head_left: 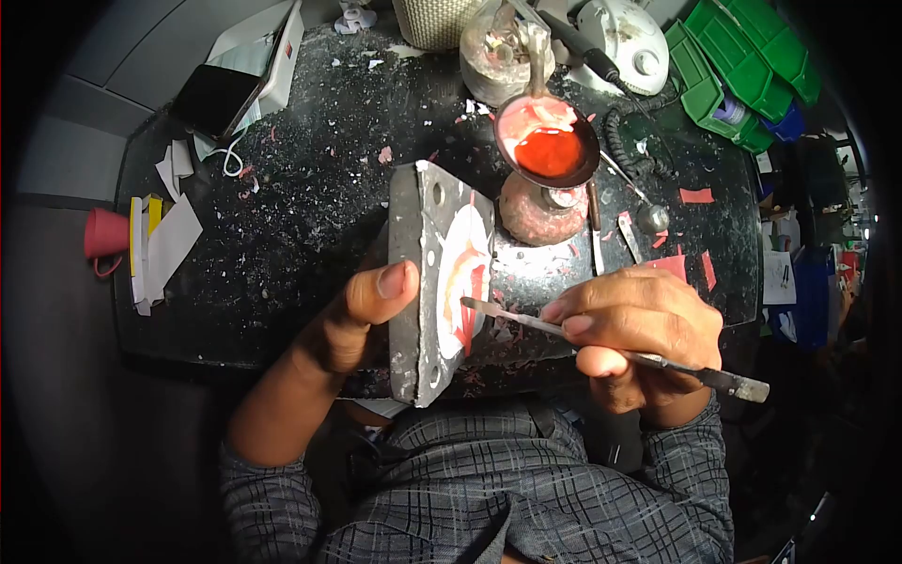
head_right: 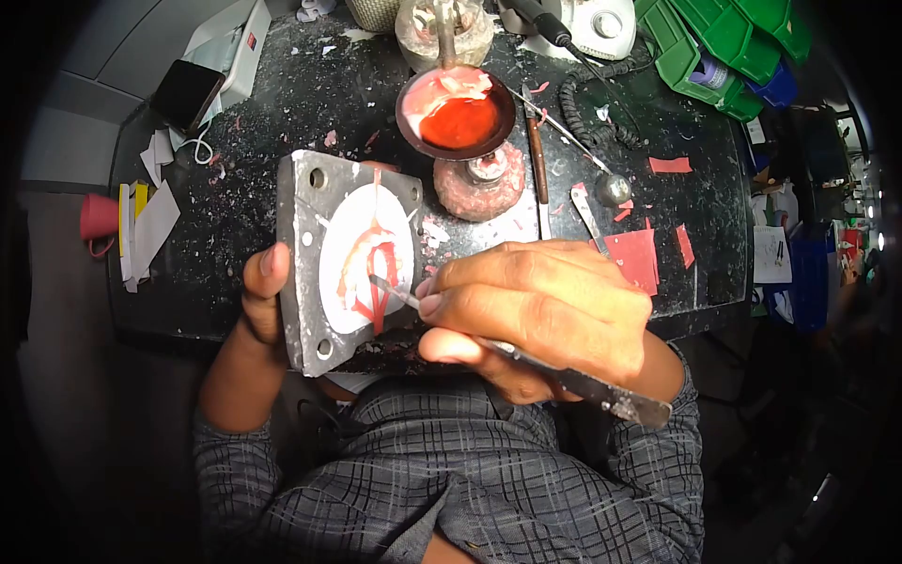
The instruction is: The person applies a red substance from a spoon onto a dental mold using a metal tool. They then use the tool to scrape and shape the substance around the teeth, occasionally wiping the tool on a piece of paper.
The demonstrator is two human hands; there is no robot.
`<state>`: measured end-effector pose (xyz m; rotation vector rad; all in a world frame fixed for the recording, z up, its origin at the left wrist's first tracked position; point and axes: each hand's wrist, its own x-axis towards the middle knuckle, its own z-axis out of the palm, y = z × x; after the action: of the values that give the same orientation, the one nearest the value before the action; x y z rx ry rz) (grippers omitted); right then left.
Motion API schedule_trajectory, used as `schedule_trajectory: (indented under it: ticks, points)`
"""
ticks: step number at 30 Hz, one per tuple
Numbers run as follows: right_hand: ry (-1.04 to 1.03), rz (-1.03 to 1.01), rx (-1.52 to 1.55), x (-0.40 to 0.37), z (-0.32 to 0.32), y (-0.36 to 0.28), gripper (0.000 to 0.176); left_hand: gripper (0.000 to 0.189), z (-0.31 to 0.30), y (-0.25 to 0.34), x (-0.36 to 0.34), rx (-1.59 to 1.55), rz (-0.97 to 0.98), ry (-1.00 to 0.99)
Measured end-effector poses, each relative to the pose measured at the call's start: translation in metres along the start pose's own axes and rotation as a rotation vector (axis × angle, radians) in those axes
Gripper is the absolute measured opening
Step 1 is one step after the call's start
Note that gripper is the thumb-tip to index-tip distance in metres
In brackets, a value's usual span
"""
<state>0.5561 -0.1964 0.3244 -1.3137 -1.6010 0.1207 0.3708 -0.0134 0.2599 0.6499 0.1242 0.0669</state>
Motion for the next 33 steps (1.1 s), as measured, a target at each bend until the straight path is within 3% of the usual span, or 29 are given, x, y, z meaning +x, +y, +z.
schedule_trajectory:
  ticks: [3, 12, 13, 15, 17, 19, 21, 30, 33]
  points:
    - [-0.029, 0.011, 0.027, 0.003, -0.002, -0.005, 0.022, 0.078, -0.001, -0.002, 0.000, -0.004, 0.009, 0.002]
    - [-0.016, -0.036, 0.112, 0.000, 0.001, -0.001, 0.021, 0.078, -0.003, -0.001, 0.000, -0.012, 0.018, -0.003]
    - [-0.029, -0.053, 0.116, 0.000, 0.001, 0.000, 0.027, 0.078, -0.002, -0.001, 0.001, -0.013, 0.019, -0.005]
    - [0.015, -0.055, 0.059, -0.002, -0.005, 0.001, 0.030, 0.078, -0.003, -0.002, 0.001, -0.017, 0.020, -0.004]
    - [0.293, -0.175, 0.032, -0.007, -0.003, 0.021, 0.026, 0.079, -0.005, -0.001, -0.001, -0.022, 0.025, 0.003]
    - [0.597, -0.039, 0.118, -0.002, -0.010, 0.029, 0.016, 0.079, -0.008, -0.001, -0.002, -0.023, 0.030, 0.008]
    - [0.712, 0.017, -0.016, 0.000, -0.020, 0.036, 0.017, 0.079, -0.009, -0.001, -0.002, -0.023, 0.038, 0.001]
    - [0.649, 0.061, -0.084, 0.003, -0.014, 0.046, 0.010, 0.079, -0.013, 0.001, 0.000, -0.038, 0.069, -0.022]
    - [0.713, -0.002, 0.006, 0.004, -0.017, 0.043, 0.013, 0.080, -0.012, 0.001, 0.000, -0.041, 0.078, -0.027]
